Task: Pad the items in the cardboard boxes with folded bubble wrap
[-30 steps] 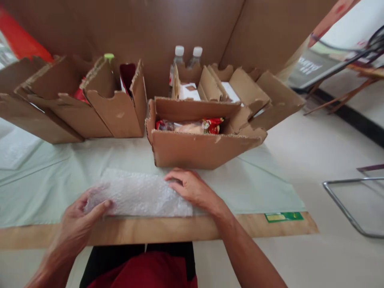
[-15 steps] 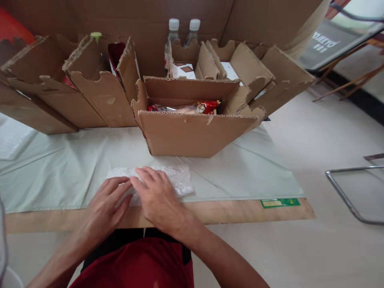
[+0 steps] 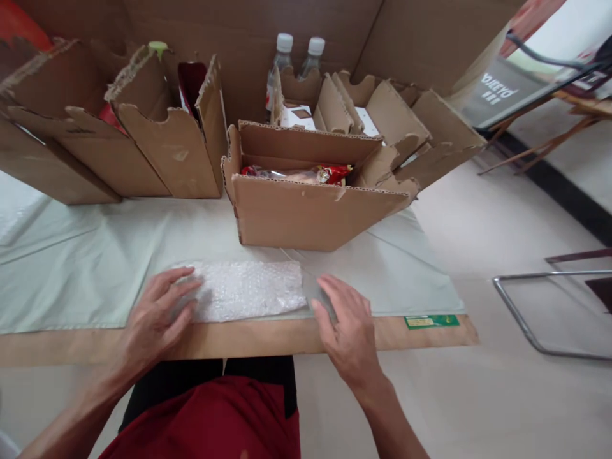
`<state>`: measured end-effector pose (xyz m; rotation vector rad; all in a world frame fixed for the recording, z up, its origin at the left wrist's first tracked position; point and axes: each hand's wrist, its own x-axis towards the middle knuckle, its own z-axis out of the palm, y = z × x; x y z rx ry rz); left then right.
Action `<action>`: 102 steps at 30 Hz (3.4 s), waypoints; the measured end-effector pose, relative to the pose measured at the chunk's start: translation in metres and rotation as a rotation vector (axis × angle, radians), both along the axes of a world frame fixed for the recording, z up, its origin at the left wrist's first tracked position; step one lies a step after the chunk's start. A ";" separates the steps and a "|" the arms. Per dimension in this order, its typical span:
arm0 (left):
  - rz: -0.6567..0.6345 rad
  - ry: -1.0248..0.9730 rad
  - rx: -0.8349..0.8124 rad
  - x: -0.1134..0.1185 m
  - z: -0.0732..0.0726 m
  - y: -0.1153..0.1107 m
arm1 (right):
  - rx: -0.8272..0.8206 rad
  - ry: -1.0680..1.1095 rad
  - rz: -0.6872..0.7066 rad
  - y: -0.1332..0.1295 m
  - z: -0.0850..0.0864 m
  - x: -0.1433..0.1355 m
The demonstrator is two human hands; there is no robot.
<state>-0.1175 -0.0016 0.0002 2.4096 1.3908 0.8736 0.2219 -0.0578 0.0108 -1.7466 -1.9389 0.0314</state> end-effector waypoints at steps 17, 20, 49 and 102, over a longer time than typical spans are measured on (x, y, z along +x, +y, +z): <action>0.304 0.117 -0.242 -0.021 0.021 0.018 | -0.345 0.294 0.061 0.038 0.026 -0.031; 0.332 0.112 -0.254 -0.021 0.045 0.036 | -0.502 0.560 0.108 0.005 0.033 -0.051; 0.210 -0.341 -0.289 0.004 0.013 -0.062 | -0.535 0.724 0.269 0.000 0.023 -0.095; 0.368 -1.093 -0.928 0.016 0.025 -0.053 | -0.370 0.517 0.282 0.035 0.009 -0.127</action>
